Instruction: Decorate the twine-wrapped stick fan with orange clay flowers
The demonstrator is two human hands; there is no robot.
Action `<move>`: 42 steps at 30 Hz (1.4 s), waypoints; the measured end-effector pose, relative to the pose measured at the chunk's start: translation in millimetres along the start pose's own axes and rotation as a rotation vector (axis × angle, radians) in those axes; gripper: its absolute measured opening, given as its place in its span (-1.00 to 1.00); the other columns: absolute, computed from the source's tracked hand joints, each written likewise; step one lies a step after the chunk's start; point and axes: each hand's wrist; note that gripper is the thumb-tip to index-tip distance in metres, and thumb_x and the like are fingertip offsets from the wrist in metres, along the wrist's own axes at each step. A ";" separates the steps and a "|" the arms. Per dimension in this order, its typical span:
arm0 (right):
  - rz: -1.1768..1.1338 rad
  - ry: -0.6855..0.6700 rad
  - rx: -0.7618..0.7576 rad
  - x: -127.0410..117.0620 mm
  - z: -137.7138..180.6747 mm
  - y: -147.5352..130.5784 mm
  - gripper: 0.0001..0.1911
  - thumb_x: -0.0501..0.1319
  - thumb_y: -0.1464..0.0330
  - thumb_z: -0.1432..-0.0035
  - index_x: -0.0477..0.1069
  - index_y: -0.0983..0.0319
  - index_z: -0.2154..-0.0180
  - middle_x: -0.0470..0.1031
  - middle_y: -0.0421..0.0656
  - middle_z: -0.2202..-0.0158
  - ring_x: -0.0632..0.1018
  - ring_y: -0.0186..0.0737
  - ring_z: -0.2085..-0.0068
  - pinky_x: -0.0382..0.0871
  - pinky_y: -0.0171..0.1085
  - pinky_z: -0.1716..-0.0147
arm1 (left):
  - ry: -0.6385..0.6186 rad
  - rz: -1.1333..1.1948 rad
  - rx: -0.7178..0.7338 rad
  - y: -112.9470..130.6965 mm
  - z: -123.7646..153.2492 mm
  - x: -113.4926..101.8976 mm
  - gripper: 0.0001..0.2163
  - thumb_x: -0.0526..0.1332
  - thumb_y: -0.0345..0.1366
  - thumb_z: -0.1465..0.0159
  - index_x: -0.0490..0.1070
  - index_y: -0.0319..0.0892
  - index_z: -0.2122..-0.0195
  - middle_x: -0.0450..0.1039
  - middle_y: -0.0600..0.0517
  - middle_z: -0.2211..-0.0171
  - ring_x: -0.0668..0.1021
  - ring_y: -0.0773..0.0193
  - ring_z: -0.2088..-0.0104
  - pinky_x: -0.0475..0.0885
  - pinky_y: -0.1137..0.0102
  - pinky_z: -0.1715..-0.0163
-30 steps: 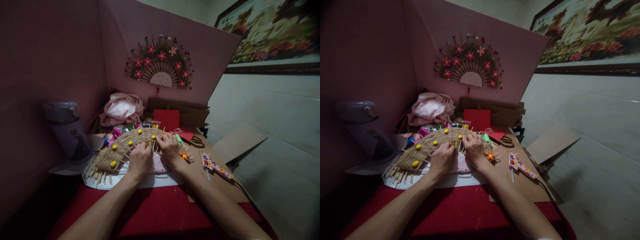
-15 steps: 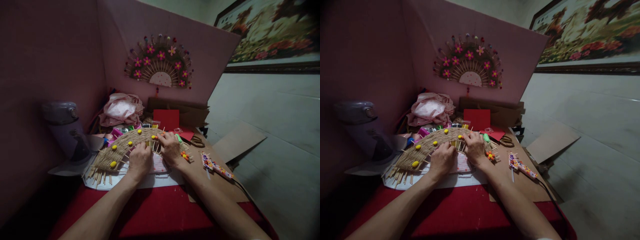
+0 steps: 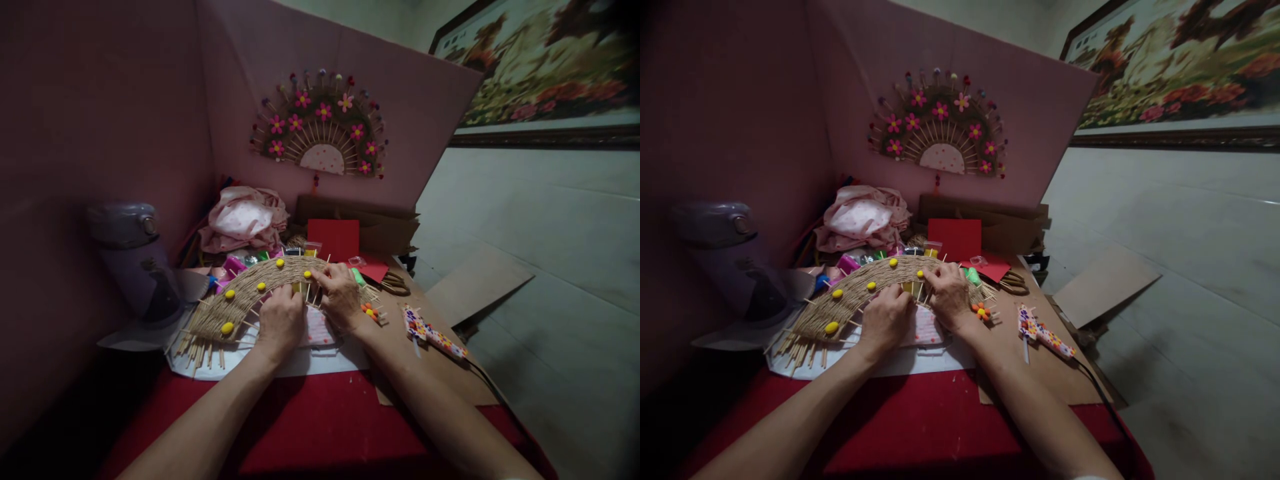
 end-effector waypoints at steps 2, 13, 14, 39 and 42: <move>-0.010 0.004 0.005 0.1 0.6 1.0 -0.70 0.11 0.33 -0.20 0.42 0.07 0.02 0.38 -0.11 0.27 0.26 -0.14 0.21 0.07 -0.20 0.24 | -0.004 0.002 0.001 0.1 0.1 0.0 -0.80 0.01 -0.34 -0.27 0.41 -0.18 0.39 0.38 -0.08 0.32 0.43 0.14 0.28 0.26 0.34 0.43; -0.120 0.048 0.074 0.4 -1.8 4.5 -0.70 0.14 0.37 -0.17 0.45 0.14 0.04 0.42 -0.11 0.26 0.30 -0.14 0.20 0.16 -0.21 0.21 | -0.046 0.005 -0.010 0.8 -1.0 -3.7 -0.80 0.01 -0.35 -0.26 0.42 -0.17 0.38 0.39 -0.07 0.30 0.43 0.13 0.26 0.28 0.32 0.41; -0.148 0.055 0.099 0.8 -2.3 5.9 -0.72 0.14 0.38 -0.18 0.46 0.16 0.07 0.42 -0.11 0.26 0.30 -0.15 0.21 0.18 -0.22 0.21 | -0.047 0.005 -0.010 0.8 -1.0 -4.3 -0.80 0.01 -0.35 -0.26 0.42 -0.17 0.38 0.39 -0.08 0.30 0.43 0.13 0.26 0.29 0.32 0.41; -0.213 0.040 0.135 8.2 -16.8 8.5 -0.88 0.27 0.29 -0.10 0.54 0.16 0.31 0.43 -0.15 0.33 0.33 -0.20 0.24 0.18 -0.27 0.24 | -0.038 0.003 -0.005 1.1 0.0 -4.4 -0.80 0.01 -0.35 -0.26 0.42 -0.18 0.38 0.39 -0.08 0.31 0.43 0.13 0.26 0.30 0.31 0.39; -0.202 0.037 0.131 11.2 -17.1 8.3 -0.91 0.26 0.30 -0.11 0.54 0.14 0.34 0.43 -0.16 0.34 0.32 -0.20 0.24 0.17 -0.26 0.26 | -0.043 -0.001 -0.005 0.9 0.1 -3.8 -0.80 0.02 -0.35 -0.26 0.42 -0.18 0.39 0.39 -0.08 0.31 0.43 0.13 0.25 0.30 0.32 0.39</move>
Point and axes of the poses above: each hand's wrist, its own z-axis away from the middle knuckle, its own x-axis out of the palm, y = z × x
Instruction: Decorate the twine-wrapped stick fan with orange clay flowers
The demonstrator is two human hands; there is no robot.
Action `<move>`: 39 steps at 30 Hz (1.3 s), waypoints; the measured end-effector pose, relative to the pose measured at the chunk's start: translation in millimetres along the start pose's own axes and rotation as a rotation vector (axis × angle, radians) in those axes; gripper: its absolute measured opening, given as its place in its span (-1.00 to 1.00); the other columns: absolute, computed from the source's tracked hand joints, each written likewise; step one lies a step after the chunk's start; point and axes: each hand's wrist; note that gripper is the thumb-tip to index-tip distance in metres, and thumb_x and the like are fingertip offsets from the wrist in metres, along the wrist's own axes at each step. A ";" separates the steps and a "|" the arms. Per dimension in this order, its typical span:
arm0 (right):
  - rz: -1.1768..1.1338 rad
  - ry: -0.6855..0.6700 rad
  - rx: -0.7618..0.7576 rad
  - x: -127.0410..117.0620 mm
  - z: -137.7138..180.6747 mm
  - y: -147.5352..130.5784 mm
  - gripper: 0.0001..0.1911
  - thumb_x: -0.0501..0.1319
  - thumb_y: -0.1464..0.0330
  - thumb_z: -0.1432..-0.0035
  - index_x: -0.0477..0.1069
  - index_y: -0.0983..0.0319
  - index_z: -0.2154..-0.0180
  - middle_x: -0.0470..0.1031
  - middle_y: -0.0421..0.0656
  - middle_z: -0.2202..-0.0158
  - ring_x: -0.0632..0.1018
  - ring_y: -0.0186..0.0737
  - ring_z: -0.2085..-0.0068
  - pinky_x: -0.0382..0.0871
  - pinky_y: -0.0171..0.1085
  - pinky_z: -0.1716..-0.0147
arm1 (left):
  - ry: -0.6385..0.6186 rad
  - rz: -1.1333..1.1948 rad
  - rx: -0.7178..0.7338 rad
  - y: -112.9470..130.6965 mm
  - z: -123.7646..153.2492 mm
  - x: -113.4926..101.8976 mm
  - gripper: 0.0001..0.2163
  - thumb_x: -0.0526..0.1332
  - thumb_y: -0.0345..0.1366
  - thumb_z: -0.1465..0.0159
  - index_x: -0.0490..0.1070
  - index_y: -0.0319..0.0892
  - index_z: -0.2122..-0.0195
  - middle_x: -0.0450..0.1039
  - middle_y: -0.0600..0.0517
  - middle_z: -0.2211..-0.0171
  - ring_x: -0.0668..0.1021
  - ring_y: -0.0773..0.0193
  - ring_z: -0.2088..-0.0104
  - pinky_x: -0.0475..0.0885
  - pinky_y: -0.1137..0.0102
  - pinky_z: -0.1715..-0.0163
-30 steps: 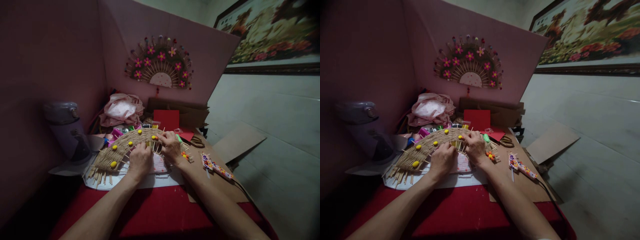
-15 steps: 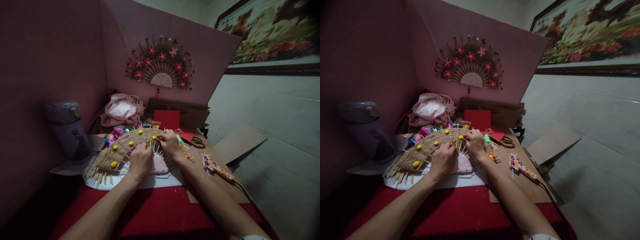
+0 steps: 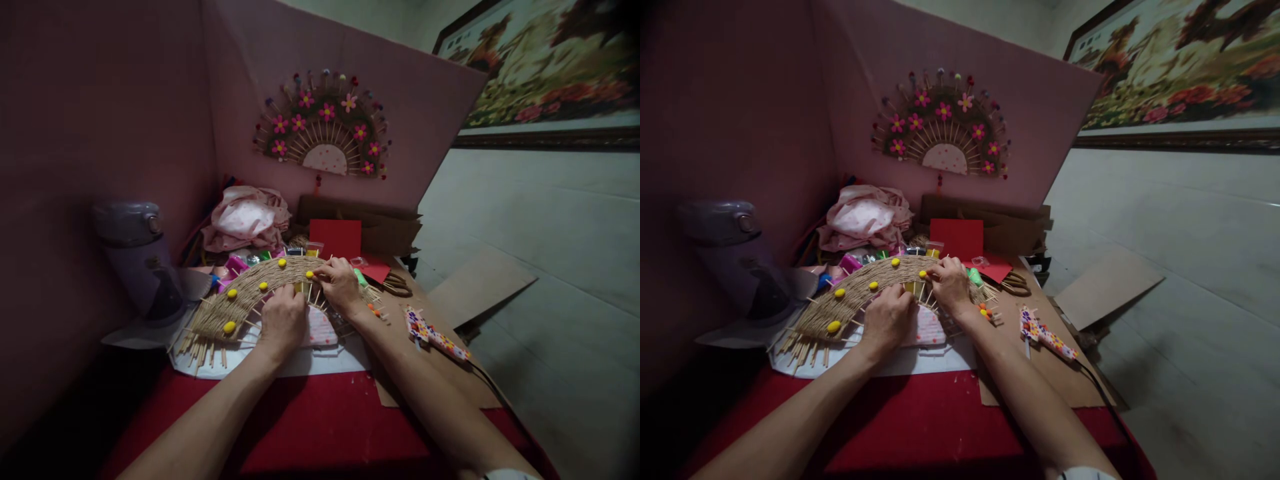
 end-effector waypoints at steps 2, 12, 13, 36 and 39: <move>0.008 -0.001 0.000 0.5 0.0 0.4 -0.91 0.26 0.30 -0.11 0.54 0.14 0.34 0.43 -0.16 0.35 0.33 -0.21 0.25 0.17 -0.26 0.26 | -0.008 0.000 -0.007 0.2 0.0 0.1 -0.80 0.01 -0.35 -0.26 0.42 -0.18 0.39 0.39 -0.08 0.30 0.43 0.14 0.25 0.30 0.33 0.39; 0.032 -0.005 -0.016 -0.3 -0.9 -0.5 -0.90 0.24 0.30 -0.13 0.54 0.13 0.34 0.43 -0.16 0.35 0.33 -0.20 0.25 0.16 -0.25 0.28 | -0.014 0.011 -0.008 0.4 0.2 -0.8 -0.80 0.01 -0.36 -0.26 0.42 -0.19 0.37 0.39 -0.09 0.29 0.43 0.12 0.25 0.31 0.31 0.38; 0.035 -0.003 -0.016 -1.4 -0.4 -0.1 -0.89 0.23 0.30 -0.13 0.54 0.14 0.33 0.43 -0.16 0.34 0.33 -0.20 0.25 0.16 -0.25 0.27 | -0.011 0.011 -0.008 0.2 0.2 -0.8 -0.80 0.01 -0.36 -0.26 0.42 -0.19 0.38 0.39 -0.09 0.29 0.43 0.12 0.25 0.31 0.31 0.38; 0.182 -0.029 -0.018 -9.9 21.4 -8.6 -0.79 0.13 0.43 -0.13 0.49 0.16 0.22 0.40 -0.10 0.30 0.28 -0.12 0.22 0.09 -0.20 0.23 | -0.010 -0.003 -0.004 0.9 -0.2 -0.6 -0.79 0.00 -0.36 -0.26 0.41 -0.18 0.38 0.38 -0.10 0.29 0.43 0.12 0.25 0.31 0.31 0.38; 0.208 -0.031 -0.034 -11.4 21.9 -10.9 -0.78 0.12 0.40 -0.15 0.48 0.15 0.18 0.40 -0.09 0.29 0.27 -0.12 0.21 0.08 -0.19 0.23 | -0.004 0.003 -0.009 1.0 0.1 -1.7 -0.79 0.00 -0.36 -0.25 0.42 -0.18 0.38 0.38 -0.10 0.30 0.43 0.10 0.25 0.32 0.29 0.38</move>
Point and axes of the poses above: each hand's wrist, its own z-axis away from the middle knuckle, its own x-axis out of the palm, y = z × x
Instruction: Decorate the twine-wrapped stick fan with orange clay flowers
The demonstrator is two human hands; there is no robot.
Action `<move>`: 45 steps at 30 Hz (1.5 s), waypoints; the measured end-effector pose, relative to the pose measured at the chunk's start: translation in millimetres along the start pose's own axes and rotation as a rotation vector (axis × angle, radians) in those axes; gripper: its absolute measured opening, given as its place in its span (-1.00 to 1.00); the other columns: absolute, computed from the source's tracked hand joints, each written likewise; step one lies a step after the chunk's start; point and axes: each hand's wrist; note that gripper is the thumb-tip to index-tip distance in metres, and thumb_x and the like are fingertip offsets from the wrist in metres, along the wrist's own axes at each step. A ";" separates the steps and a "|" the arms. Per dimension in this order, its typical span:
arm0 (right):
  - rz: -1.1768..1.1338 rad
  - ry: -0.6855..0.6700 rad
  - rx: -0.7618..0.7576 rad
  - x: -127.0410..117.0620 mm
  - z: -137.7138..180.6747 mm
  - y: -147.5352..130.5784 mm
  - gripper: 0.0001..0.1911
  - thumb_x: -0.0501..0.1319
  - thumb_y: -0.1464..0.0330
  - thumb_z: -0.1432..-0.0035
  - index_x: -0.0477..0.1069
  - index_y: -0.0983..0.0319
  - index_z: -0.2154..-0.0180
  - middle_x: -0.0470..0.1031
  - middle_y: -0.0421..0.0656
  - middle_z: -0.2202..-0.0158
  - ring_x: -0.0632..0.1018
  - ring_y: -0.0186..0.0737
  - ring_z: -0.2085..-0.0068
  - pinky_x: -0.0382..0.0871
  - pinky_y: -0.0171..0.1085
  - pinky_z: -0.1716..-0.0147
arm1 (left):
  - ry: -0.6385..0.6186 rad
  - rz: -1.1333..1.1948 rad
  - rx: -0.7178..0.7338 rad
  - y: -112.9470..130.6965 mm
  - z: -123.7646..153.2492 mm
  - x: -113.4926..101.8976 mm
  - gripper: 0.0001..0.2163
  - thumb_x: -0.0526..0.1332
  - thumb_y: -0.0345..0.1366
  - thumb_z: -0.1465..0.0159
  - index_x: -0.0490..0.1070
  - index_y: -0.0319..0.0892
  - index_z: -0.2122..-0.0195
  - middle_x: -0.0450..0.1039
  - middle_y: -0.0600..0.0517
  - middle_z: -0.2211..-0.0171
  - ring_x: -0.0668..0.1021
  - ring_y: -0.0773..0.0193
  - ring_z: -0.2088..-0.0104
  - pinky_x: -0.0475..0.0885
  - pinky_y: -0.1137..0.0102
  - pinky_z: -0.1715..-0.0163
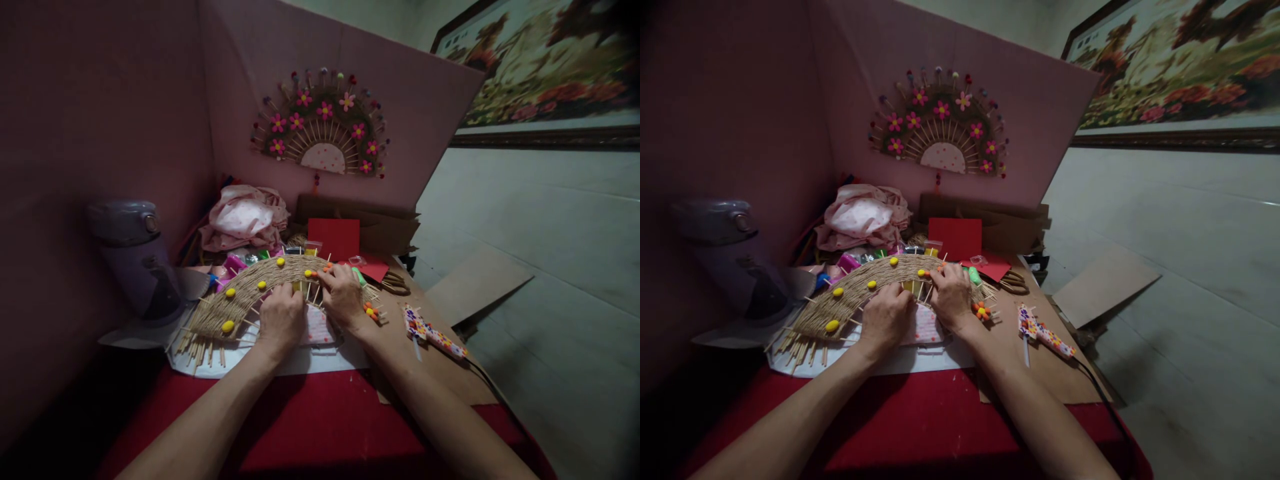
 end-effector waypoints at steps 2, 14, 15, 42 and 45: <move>0.027 -0.009 -0.029 -0.9 0.1 -0.8 -0.76 0.12 0.37 -0.16 0.47 0.14 0.14 0.41 -0.09 0.28 0.27 -0.11 0.21 0.08 -0.18 0.24 | 0.013 0.032 -0.007 -0.1 0.1 -1.7 -0.80 0.00 -0.37 -0.24 0.42 -0.19 0.38 0.39 -0.11 0.30 0.42 0.08 0.23 0.33 0.27 0.34; -0.444 0.257 -0.095 -15.0 13.9 -8.0 -0.77 0.11 0.35 -0.22 0.45 0.18 0.11 0.42 -0.10 0.26 0.38 -0.16 0.17 0.27 -0.16 0.15 | -0.103 2.042 -0.367 -9.4 -18.6 -12.0 -0.68 0.21 -0.38 -0.12 0.23 -0.18 0.09 0.43 -0.05 0.23 0.53 0.25 0.28 0.39 0.31 0.19; -0.478 0.249 -0.116 -17.0 16.2 -10.1 -0.77 0.13 0.34 -0.21 0.44 0.17 0.10 0.42 -0.10 0.25 0.38 -0.15 0.16 0.28 -0.14 0.13 | -0.148 2.154 -0.365 -10.1 -18.4 -13.1 -0.66 0.23 -0.40 -0.11 0.23 -0.19 0.08 0.44 -0.06 0.23 0.53 0.24 0.25 0.38 0.32 0.17; -0.586 0.168 -0.140 -11.0 24.0 -11.9 -0.87 0.16 0.40 -0.15 0.42 0.21 0.23 0.43 -0.11 0.33 0.42 -0.17 0.25 0.32 -0.21 0.26 | -0.282 2.005 -0.542 -3.5 -13.6 -6.2 -0.77 0.42 -0.33 0.07 0.46 -0.25 0.39 0.48 0.03 0.51 0.49 0.37 0.52 0.36 0.48 0.48; -0.629 0.154 -0.113 -11.1 24.7 -12.7 -0.86 0.16 0.39 -0.15 0.39 0.23 0.20 0.44 -0.12 0.34 0.44 -0.19 0.27 0.33 -0.24 0.30 | -0.265 2.020 -0.574 -2.6 -13.6 -8.7 -0.76 0.42 -0.36 0.10 0.46 -0.26 0.39 0.49 0.02 0.50 0.50 0.36 0.51 0.37 0.48 0.49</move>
Point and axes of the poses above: each hand's wrist, its own z-axis away from the middle knuckle, its own x-axis out of the palm, y = z × x
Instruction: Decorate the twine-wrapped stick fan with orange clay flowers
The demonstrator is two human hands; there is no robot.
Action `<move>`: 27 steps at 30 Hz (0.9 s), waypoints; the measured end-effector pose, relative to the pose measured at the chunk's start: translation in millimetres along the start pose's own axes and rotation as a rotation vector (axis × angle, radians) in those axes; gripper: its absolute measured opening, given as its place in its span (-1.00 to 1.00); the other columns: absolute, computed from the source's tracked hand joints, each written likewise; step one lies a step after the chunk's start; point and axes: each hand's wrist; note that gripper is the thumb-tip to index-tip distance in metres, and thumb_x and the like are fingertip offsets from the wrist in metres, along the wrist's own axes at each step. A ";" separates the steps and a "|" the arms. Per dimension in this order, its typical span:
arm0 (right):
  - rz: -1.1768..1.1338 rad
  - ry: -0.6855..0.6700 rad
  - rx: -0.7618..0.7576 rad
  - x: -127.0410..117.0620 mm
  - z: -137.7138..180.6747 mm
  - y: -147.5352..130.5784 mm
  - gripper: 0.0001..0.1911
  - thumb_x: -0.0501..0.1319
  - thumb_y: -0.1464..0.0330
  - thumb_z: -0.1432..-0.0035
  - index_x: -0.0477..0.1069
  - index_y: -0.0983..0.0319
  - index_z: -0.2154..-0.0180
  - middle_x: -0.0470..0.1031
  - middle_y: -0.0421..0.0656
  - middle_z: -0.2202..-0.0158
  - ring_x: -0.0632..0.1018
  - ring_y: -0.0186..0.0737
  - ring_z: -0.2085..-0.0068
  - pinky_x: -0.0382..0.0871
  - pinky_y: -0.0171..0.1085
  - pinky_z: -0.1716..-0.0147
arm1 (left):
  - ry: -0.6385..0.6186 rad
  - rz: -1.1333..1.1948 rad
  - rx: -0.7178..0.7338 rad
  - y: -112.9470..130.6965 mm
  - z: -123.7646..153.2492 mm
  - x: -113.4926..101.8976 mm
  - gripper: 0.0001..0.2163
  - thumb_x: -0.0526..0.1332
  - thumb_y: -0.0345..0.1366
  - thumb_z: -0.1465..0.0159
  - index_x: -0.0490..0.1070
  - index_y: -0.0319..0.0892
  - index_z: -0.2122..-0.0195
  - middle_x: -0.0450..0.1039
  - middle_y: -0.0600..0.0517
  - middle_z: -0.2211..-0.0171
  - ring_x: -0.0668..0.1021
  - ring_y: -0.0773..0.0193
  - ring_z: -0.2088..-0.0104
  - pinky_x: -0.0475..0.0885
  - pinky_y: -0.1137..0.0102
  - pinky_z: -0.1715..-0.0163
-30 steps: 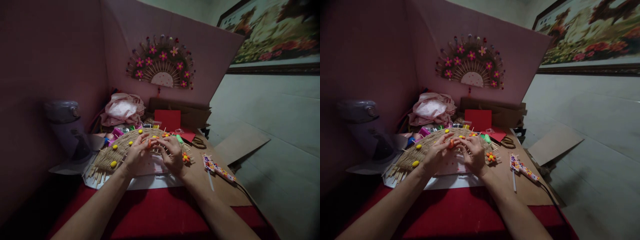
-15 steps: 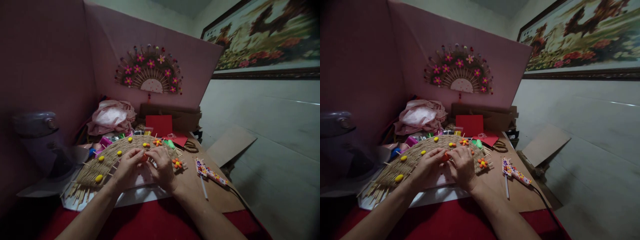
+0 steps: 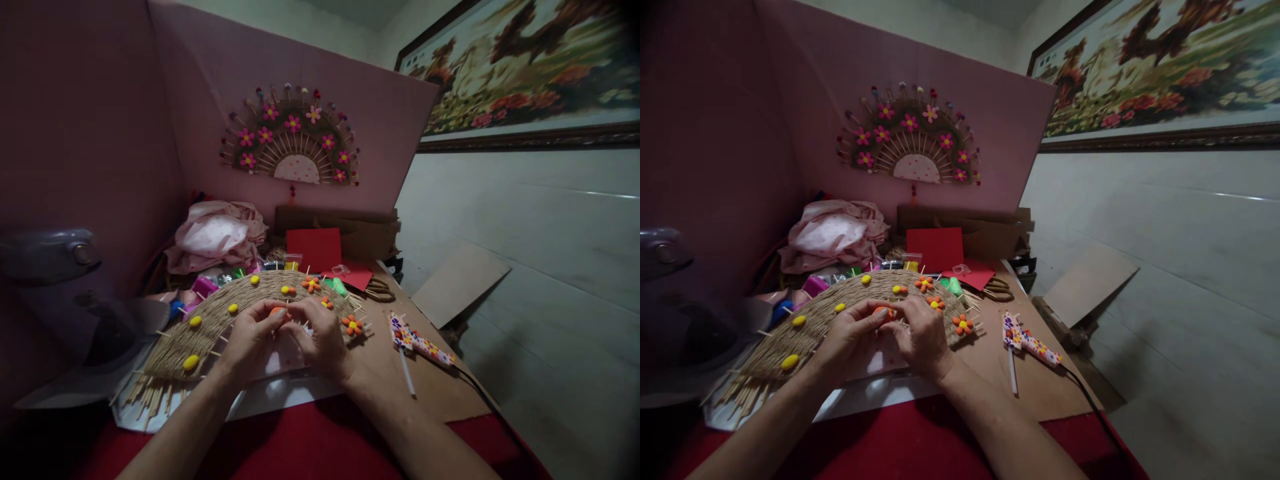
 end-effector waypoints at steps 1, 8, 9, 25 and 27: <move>-0.005 0.002 0.004 0.0 0.0 -0.4 -0.87 0.15 0.39 -0.16 0.39 0.23 0.21 0.44 -0.12 0.35 0.44 -0.20 0.27 0.33 -0.25 0.30 | 0.000 0.009 -0.001 0.7 0.6 0.9 -0.75 0.43 -0.37 0.10 0.46 -0.26 0.39 0.49 0.02 0.49 0.50 0.37 0.51 0.38 0.49 0.49; -0.027 0.018 -0.015 -0.9 -0.2 -0.2 -0.88 0.11 0.44 -0.18 0.40 0.23 0.25 0.44 -0.11 0.34 0.45 -0.23 0.27 0.34 -0.27 0.29 | -0.028 0.060 -0.017 2.4 1.8 2.8 -0.77 0.39 -0.34 0.03 0.48 -0.27 0.34 0.51 -0.01 0.48 0.52 0.36 0.49 0.40 0.51 0.49; -0.032 0.017 -0.016 -0.9 -0.1 0.0 -0.87 0.10 0.44 -0.19 0.41 0.22 0.25 0.44 -0.11 0.33 0.45 -0.23 0.27 0.34 -0.27 0.29 | -0.026 0.054 -0.013 2.1 1.3 2.0 -0.78 0.40 -0.36 0.04 0.48 -0.28 0.36 0.52 -0.01 0.48 0.52 0.36 0.48 0.40 0.51 0.47; -0.037 -0.002 0.048 -3.9 -0.6 -4.4 -0.89 0.11 0.39 -0.18 0.39 0.23 0.35 0.42 -0.13 0.40 0.44 -0.24 0.33 0.32 -0.28 0.33 | 0.069 0.001 0.046 -2.5 -1.7 1.3 -0.80 0.41 -0.42 0.13 0.44 -0.26 0.47 0.45 0.07 0.58 0.47 0.42 0.55 0.35 0.52 0.50; -0.071 0.026 0.073 -4.2 -1.1 -5.7 -0.89 0.12 0.38 -0.18 0.38 0.24 0.37 0.41 -0.14 0.42 0.44 -0.25 0.36 0.32 -0.29 0.35 | 0.100 0.041 0.061 -1.4 -1.5 3.1 -0.80 0.40 -0.43 0.14 0.43 -0.26 0.49 0.44 0.09 0.59 0.46 0.42 0.56 0.35 0.52 0.49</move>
Point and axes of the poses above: each hand's wrist, its own z-axis away from the middle knuckle, its own x-axis out of the palm, y = z × x
